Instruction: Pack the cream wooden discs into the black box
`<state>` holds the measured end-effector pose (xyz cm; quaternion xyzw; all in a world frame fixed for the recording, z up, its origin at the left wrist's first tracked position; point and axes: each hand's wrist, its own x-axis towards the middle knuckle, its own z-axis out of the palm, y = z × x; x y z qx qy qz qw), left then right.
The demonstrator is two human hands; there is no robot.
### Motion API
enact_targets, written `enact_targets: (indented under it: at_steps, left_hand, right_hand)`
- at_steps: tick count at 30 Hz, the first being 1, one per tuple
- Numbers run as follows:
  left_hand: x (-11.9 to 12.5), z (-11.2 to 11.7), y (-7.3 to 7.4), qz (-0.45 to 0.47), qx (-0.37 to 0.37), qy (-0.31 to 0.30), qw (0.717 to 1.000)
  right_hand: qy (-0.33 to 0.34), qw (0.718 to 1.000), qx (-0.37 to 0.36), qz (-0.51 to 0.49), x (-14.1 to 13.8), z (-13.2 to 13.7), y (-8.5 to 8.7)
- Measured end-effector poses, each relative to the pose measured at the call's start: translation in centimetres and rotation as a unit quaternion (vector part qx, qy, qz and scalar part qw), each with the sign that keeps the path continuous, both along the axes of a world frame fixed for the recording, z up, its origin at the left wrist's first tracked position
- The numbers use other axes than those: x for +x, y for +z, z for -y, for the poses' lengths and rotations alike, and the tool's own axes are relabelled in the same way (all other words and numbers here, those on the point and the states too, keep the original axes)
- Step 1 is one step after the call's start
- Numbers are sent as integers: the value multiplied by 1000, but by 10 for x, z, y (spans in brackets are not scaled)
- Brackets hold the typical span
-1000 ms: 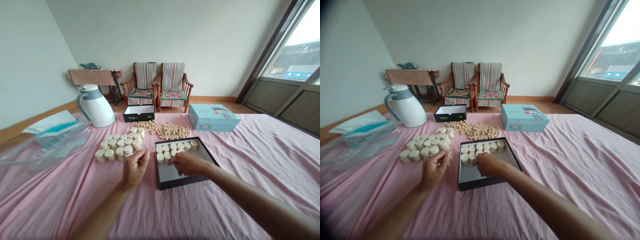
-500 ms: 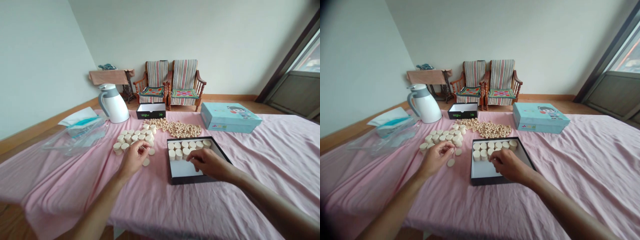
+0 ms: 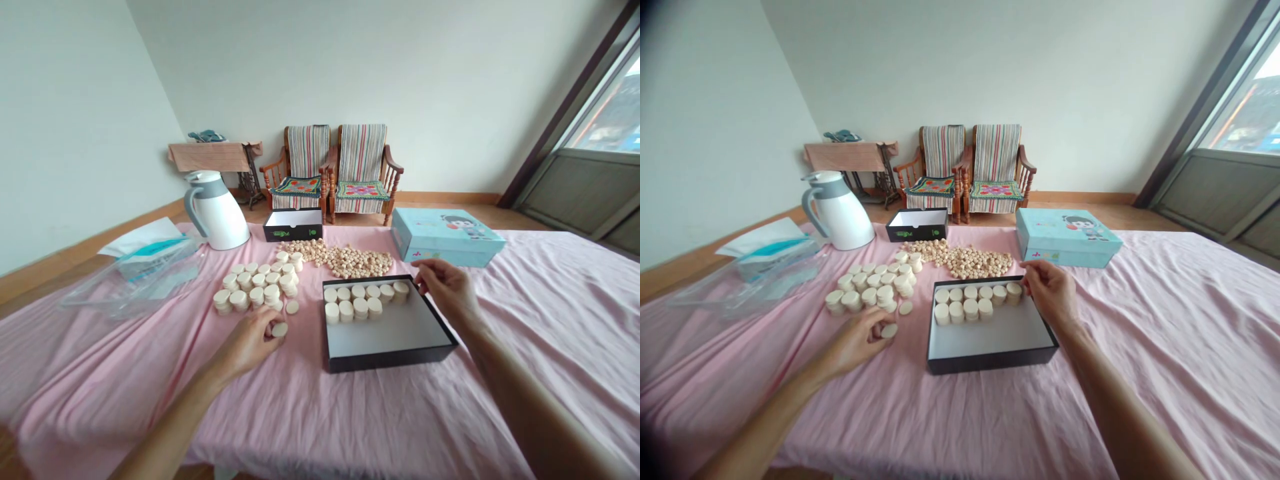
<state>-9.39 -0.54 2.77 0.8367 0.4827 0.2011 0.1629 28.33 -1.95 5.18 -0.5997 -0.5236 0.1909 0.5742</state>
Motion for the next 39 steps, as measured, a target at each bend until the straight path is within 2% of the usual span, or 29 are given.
enact_targets:
  at_steps: [2,4,8,13,19,24,28,32,36,39]
  left_hand:
    - [3,0,6,15,9,13,1000]
    - [10,1,15,36,14,18,999]
    - [40,2,38,63,11,-11,998]
    - [97,-6,58,92,19,-85,992]
    - [158,-23,61,26,32,-197,979]
    - [180,-30,48,-53,60,-214,974]
    - [182,-33,40,-64,68,-209,973]
    - [165,-31,52,-5,82,-191,978]
    - [124,-31,67,85,105,-96,986]
    - [84,-34,65,91,89,-33,991]
  right_hand:
    - [-82,996,31,-15,17,-7,-11]
    - [-124,992,20,-1,30,-12,-25]
    - [-131,988,-50,61,40,-16,-48]
    - [-121,983,-81,108,37,-17,-58]
    - [-102,979,-99,147,41,-21,-68]
    - [-91,977,-106,163,40,-22,-72]
    - [-80,975,-112,172,39,-22,-72]
    - [-75,975,-116,173,39,-22,-73]
    - [-70,975,-122,172,40,-21,-75]
    - [-67,975,-126,169,40,-21,-75]
